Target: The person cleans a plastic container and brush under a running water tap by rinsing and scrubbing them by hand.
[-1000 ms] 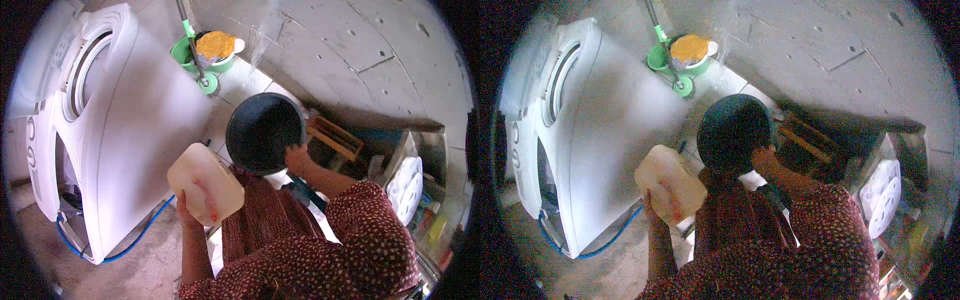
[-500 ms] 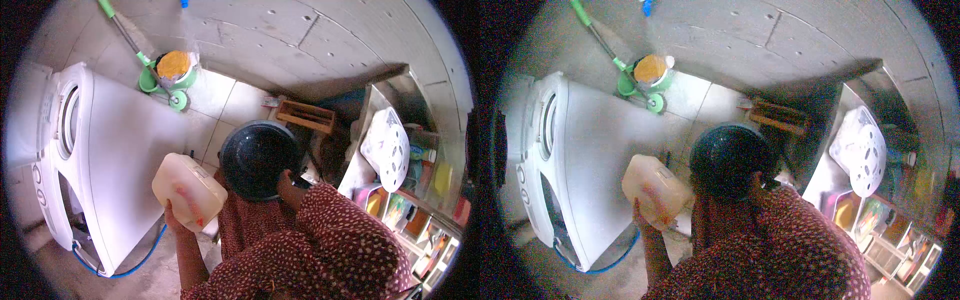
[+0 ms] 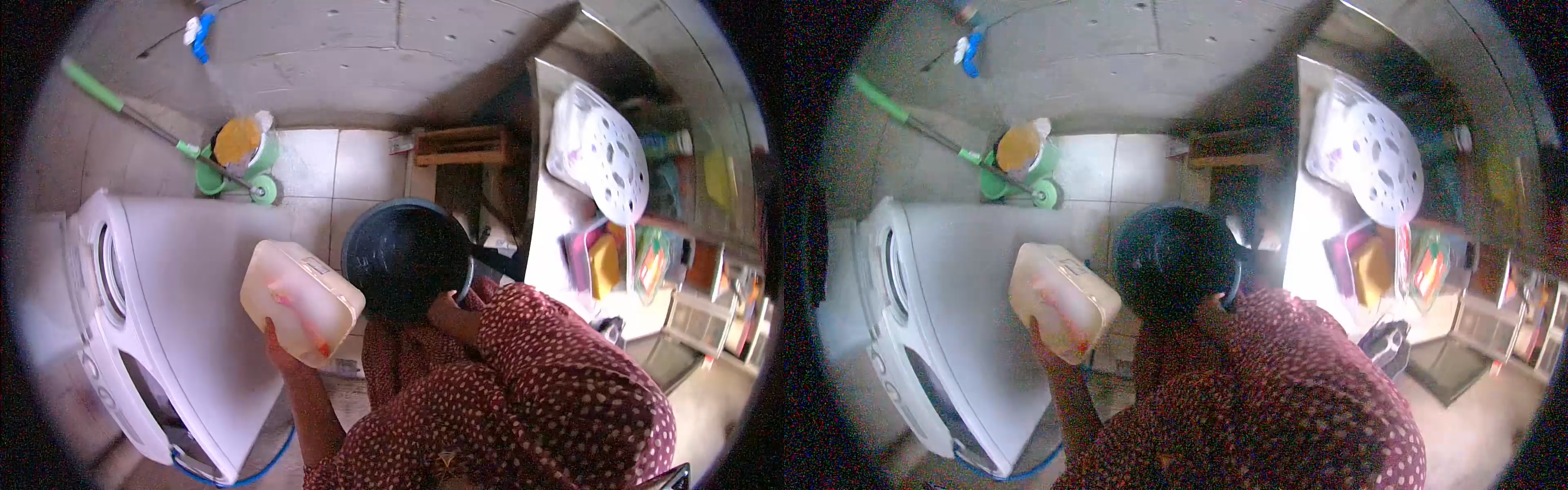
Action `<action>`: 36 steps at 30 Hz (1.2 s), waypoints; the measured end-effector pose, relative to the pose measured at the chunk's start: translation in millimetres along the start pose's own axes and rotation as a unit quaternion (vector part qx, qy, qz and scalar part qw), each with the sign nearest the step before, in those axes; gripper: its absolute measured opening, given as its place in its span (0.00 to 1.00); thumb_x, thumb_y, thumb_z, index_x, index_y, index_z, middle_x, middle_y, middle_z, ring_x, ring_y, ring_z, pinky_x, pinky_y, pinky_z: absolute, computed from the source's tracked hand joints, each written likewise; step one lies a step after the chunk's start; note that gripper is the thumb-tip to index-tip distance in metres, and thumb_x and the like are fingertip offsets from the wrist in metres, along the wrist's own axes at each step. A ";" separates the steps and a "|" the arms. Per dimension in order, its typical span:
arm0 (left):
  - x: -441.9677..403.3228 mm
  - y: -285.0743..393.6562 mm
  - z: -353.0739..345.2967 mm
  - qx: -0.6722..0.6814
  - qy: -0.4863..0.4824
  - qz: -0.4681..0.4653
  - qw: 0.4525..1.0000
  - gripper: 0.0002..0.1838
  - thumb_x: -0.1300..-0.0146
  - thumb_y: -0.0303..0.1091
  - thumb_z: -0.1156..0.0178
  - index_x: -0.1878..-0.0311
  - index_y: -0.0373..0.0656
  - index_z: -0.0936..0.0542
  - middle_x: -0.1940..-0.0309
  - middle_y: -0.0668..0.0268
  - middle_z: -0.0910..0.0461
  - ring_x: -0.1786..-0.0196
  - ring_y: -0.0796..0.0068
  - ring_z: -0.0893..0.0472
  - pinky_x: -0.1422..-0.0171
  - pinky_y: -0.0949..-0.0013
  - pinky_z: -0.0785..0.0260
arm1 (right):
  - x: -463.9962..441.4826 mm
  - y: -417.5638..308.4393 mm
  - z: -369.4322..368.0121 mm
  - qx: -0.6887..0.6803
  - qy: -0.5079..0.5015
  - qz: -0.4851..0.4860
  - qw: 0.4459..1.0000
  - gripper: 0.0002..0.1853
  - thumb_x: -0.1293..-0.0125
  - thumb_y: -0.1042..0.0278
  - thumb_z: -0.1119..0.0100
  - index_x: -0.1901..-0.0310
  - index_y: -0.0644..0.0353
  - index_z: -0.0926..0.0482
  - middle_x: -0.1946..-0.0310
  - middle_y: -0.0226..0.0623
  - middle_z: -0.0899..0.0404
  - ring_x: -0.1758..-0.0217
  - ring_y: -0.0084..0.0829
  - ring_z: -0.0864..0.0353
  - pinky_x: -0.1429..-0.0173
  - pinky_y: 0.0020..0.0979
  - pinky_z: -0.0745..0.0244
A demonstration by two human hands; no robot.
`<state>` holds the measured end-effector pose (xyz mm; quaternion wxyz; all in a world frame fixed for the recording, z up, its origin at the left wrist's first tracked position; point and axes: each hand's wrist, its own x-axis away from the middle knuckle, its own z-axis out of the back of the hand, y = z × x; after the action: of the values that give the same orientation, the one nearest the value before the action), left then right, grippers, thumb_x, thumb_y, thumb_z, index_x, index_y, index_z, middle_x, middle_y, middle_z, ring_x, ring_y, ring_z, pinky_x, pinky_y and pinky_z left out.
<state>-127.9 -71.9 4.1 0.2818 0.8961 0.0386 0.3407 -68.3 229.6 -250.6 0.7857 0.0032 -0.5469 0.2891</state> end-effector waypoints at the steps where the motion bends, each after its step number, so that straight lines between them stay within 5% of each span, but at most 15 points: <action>1: -4.4 6.1 -0.4 -0.007 -0.009 0.009 1.000 0.28 0.39 0.48 0.57 0.41 0.39 0.39 0.45 0.58 0.34 0.43 0.61 0.34 0.38 0.57 0.45 | 5.8 -8.0 -8.7 -0.009 0.004 -0.002 1.000 0.14 0.47 0.62 0.48 0.61 0.57 0.20 0.59 0.44 0.23 0.58 0.47 0.24 0.61 0.57 0.30; 10: -44.1 61.3 4.5 -0.033 -0.083 0.081 0.993 0.28 0.39 0.48 0.57 0.40 0.40 0.39 0.44 0.60 0.35 0.42 0.62 0.36 0.37 0.58 0.48 | 16.7 -113.2 -70.4 -0.057 0.046 -0.036 0.997 0.13 0.47 0.63 0.48 0.62 0.57 0.19 0.62 0.43 0.22 0.60 0.48 0.23 0.63 0.57 0.30; 16: -59.9 80.5 -0.5 0.191 -0.183 0.252 0.931 0.29 0.39 0.49 0.57 0.39 0.41 0.40 0.42 0.59 0.37 0.40 0.60 0.38 0.35 0.56 0.50 | 1.4 -136.6 -87.5 -0.209 0.068 -0.038 0.975 0.11 0.48 0.63 0.47 0.66 0.56 0.19 0.64 0.41 0.21 0.62 0.41 0.21 0.65 0.47 0.26; 18: -73.2 94.5 13.9 0.159 -0.189 0.300 0.921 0.26 0.38 0.45 0.56 0.40 0.41 0.39 0.43 0.61 0.37 0.41 0.63 0.37 0.37 0.58 0.47 | 33.9 -140.5 -73.0 -0.215 0.099 -0.068 0.969 0.11 0.48 0.62 0.47 0.66 0.57 0.20 0.65 0.41 0.21 0.63 0.40 0.21 0.65 0.45 0.26; 20: -102.5 113.4 38.2 -0.014 -0.175 0.325 0.929 0.19 0.37 0.37 0.53 0.44 0.42 0.34 0.46 0.66 0.34 0.45 0.70 0.34 0.41 0.64 0.40 | 65.9 -143.8 -60.7 -0.243 0.144 -0.131 0.950 0.11 0.49 0.62 0.47 0.67 0.57 0.22 0.66 0.41 0.22 0.63 0.41 0.21 0.65 0.43 0.27; 26: -54.3 60.2 -18.0 0.055 -0.234 0.196 0.951 0.28 0.38 0.48 0.62 0.38 0.41 0.42 0.42 0.59 0.38 0.40 0.57 0.39 0.36 0.53 0.48 | 123.3 -129.5 -54.8 -0.343 0.282 -0.320 0.837 0.11 0.50 0.60 0.46 0.69 0.58 0.25 0.70 0.42 0.23 0.66 0.43 0.22 0.65 0.41 0.28; 29: -42.8 46.7 -32.3 -0.191 -0.125 0.071 0.971 0.29 0.38 0.48 0.62 0.37 0.41 0.43 0.41 0.59 0.39 0.39 0.57 0.39 0.35 0.53 0.49 | 138.3 -109.7 -62.1 -0.395 0.381 -0.407 0.730 0.11 0.52 0.59 0.44 0.73 0.59 0.27 0.73 0.46 0.25 0.69 0.47 0.24 0.67 0.44 0.30; 31: -33.4 37.9 -45.8 -0.183 -0.089 0.073 0.976 0.29 0.38 0.48 0.62 0.37 0.41 0.43 0.41 0.59 0.39 0.39 0.58 0.39 0.35 0.53 0.50 | 142.8 -85.4 -64.6 -0.436 0.442 -0.462 0.633 0.13 0.53 0.59 0.42 0.75 0.61 0.28 0.76 0.48 0.26 0.73 0.51 0.26 0.67 0.45 0.30; 36: -30.5 27.1 -45.6 -0.164 -0.147 0.099 0.971 0.29 0.38 0.47 0.62 0.37 0.42 0.44 0.40 0.58 0.39 0.38 0.58 0.40 0.35 0.52 0.50 | 138.2 -2.5 -69.3 -0.499 0.343 -0.609 0.512 0.14 0.51 0.58 0.43 0.68 0.60 0.26 0.67 0.48 0.23 0.60 0.47 0.25 0.55 0.43 0.30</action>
<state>-183.4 -80.8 28.3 0.3921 0.8774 -0.1480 0.2334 24.7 312.1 -158.6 0.7673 -0.1566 -0.1525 -0.6028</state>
